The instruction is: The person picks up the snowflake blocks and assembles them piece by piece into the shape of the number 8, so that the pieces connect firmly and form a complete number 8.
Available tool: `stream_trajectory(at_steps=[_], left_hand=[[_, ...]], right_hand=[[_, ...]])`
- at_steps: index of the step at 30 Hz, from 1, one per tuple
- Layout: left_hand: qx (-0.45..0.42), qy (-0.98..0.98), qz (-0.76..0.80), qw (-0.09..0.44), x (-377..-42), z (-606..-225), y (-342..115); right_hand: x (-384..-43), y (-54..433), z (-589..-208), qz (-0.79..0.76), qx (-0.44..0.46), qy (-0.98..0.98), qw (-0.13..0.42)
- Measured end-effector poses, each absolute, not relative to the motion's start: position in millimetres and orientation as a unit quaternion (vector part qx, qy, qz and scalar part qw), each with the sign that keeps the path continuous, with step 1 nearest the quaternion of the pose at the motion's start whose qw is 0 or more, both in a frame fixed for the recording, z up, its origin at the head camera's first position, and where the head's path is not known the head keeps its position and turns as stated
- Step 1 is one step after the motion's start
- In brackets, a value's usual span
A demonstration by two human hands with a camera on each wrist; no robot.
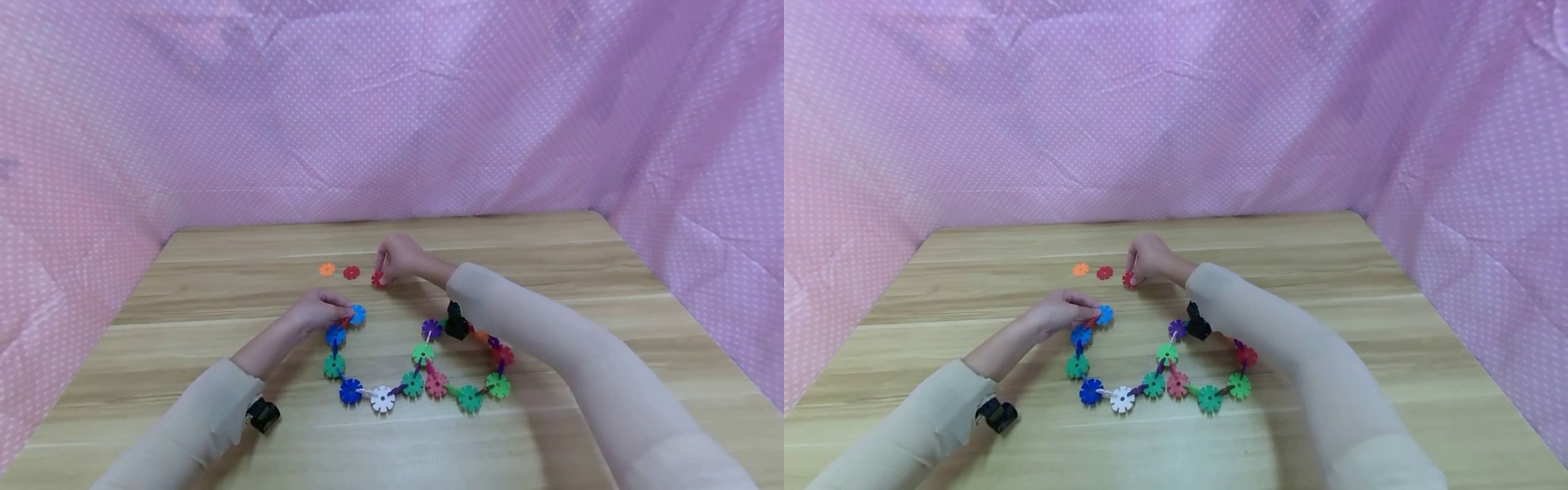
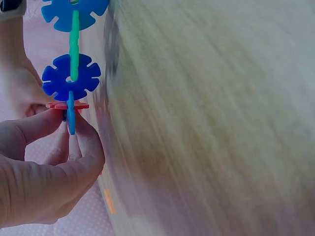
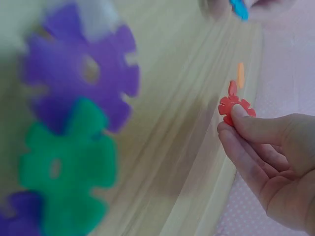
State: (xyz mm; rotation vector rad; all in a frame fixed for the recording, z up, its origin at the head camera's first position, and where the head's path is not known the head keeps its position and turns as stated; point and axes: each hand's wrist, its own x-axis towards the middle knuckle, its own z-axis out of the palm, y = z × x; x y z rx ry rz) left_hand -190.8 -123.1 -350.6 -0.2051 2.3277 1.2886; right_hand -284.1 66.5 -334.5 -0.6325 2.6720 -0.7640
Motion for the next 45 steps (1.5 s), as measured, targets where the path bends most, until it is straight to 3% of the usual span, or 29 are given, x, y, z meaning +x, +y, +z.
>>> stream_trajectory(at_steps=[4,20,45], left_hand=[[-0.083,0.85,0.466,0.231,-192.0,-350.2,-123.7],[-0.083,0.847,0.47,0.233,-192.4,-349.1,-125.8],[-0.098,0.827,0.5,0.238,-191.2,-354.4,-124.6]], right_hand=[[-269.2,74.0,-330.7,-0.305,-0.222,0.914,0.149],[-212.2,78.2,-338.1,-0.328,-0.256,0.906,0.081],[-201.0,67.6,-357.8,-0.376,-0.243,0.894,0.023]])
